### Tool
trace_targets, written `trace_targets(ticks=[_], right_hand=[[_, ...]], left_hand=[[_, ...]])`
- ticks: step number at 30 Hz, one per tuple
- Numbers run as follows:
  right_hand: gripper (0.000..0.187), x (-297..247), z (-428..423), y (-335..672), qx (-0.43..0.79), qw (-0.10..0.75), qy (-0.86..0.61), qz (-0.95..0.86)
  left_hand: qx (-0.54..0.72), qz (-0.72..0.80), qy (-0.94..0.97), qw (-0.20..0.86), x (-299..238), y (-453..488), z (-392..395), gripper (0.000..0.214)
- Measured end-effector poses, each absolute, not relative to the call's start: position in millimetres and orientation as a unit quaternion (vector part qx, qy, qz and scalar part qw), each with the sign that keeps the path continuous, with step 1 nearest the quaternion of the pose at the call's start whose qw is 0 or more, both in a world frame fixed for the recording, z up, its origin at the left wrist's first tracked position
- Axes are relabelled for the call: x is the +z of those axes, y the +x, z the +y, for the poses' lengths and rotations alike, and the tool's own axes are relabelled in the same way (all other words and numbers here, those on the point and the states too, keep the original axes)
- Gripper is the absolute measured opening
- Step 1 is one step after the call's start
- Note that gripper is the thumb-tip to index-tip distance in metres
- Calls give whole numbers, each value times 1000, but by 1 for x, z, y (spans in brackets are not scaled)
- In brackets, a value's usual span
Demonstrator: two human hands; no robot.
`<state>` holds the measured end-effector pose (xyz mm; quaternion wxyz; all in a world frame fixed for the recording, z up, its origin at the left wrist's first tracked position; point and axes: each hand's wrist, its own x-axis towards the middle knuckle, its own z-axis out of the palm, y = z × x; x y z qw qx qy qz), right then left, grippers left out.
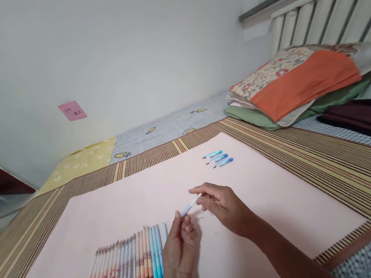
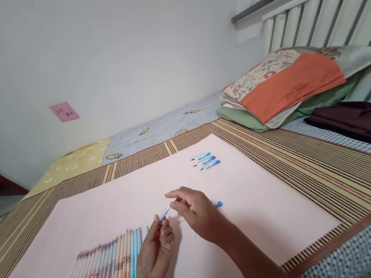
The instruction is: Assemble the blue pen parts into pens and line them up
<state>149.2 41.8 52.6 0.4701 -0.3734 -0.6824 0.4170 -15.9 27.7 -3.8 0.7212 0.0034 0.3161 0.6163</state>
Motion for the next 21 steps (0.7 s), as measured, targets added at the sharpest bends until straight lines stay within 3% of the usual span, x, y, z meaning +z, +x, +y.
trace_targets(ticks=[4, 7, 9, 13, 21], right_hand=[[38, 49, 57, 177, 410, 493, -426, -638], [27, 28, 79, 223, 267, 493, -564, -606], [24, 6, 93, 254, 148, 414, -681, -585], [20, -34, 109, 285, 101, 235, -783, -567], [22, -38, 114, 276, 84, 171, -793, -579]], left_hand=[[601, 280, -53, 747, -5, -16, 28, 33], [598, 219, -101, 765, -5, -18, 27, 37], [604, 193, -103, 766, -4, -18, 27, 38], [626, 229, -58, 744, -4, -14, 27, 33], [661, 298, 32, 688, -9, -8, 25, 17]])
